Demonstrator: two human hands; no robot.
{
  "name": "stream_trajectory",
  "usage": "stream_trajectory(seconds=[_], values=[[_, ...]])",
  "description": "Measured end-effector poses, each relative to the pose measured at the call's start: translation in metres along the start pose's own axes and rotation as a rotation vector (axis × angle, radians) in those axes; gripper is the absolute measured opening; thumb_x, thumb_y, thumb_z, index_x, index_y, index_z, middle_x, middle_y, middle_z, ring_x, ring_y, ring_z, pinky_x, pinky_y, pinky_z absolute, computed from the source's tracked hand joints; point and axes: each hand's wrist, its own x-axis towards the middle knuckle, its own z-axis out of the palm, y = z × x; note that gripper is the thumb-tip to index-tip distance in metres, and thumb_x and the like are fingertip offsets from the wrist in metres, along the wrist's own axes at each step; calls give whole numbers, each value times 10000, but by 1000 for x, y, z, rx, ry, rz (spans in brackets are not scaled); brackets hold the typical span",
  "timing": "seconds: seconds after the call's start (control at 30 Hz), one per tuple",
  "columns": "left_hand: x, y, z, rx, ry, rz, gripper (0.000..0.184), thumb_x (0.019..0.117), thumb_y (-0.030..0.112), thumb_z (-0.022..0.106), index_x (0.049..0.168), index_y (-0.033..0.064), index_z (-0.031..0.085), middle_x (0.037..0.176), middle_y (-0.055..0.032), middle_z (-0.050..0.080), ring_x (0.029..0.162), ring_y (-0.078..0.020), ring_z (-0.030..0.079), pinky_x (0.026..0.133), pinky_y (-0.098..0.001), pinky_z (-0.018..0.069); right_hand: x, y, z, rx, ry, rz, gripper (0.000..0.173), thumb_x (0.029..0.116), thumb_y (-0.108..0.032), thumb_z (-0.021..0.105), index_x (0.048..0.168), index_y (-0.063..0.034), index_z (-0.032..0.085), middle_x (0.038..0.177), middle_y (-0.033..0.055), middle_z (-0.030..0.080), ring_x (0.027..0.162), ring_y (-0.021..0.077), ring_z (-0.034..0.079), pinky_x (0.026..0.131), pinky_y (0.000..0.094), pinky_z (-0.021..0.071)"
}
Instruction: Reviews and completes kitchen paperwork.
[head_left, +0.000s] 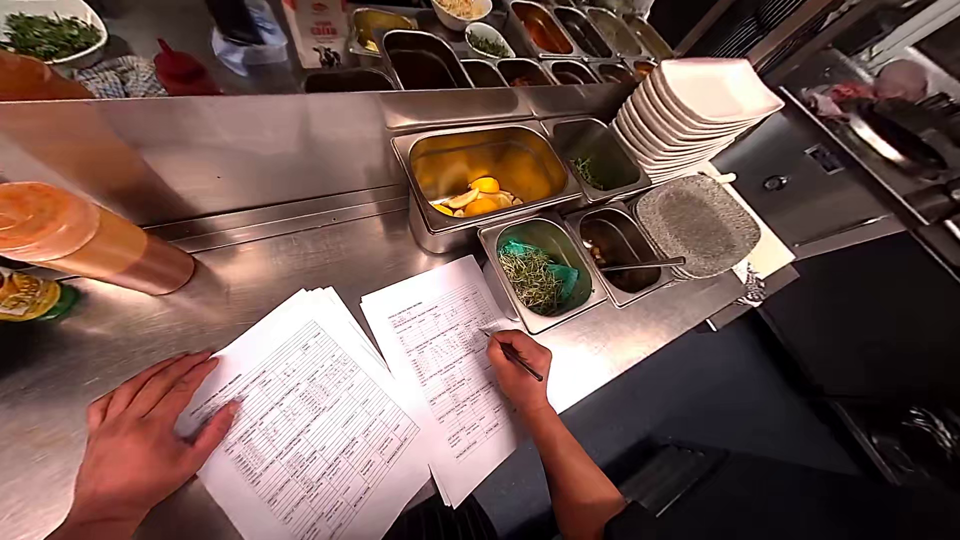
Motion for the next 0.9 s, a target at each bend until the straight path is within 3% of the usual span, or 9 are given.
stream_trajectory(seconds=[0.5, 0.9], values=[[-3, -7, -1, 13, -52, 29, 692, 933, 618, 486, 1340, 88, 666, 1385, -182, 636, 1321, -405, 549, 1039, -615, 382, 0, 1, 2, 4, 52, 24, 105, 820, -121, 696, 739, -88, 754, 622, -25, 671, 549, 6, 604, 519, 195, 504], [-4, -7, -6, 24, -98, 24, 663, 940, 614, 521, 1377, 129, 638, 1426, -137, 618, 1364, -352, 518, 1056, -563, 382, 2, -1, 2, 31, 73, 31, 131, 845, -99, 674, 748, -71, 757, 633, -17, 681, 567, -3, 616, 535, 176, 512]])
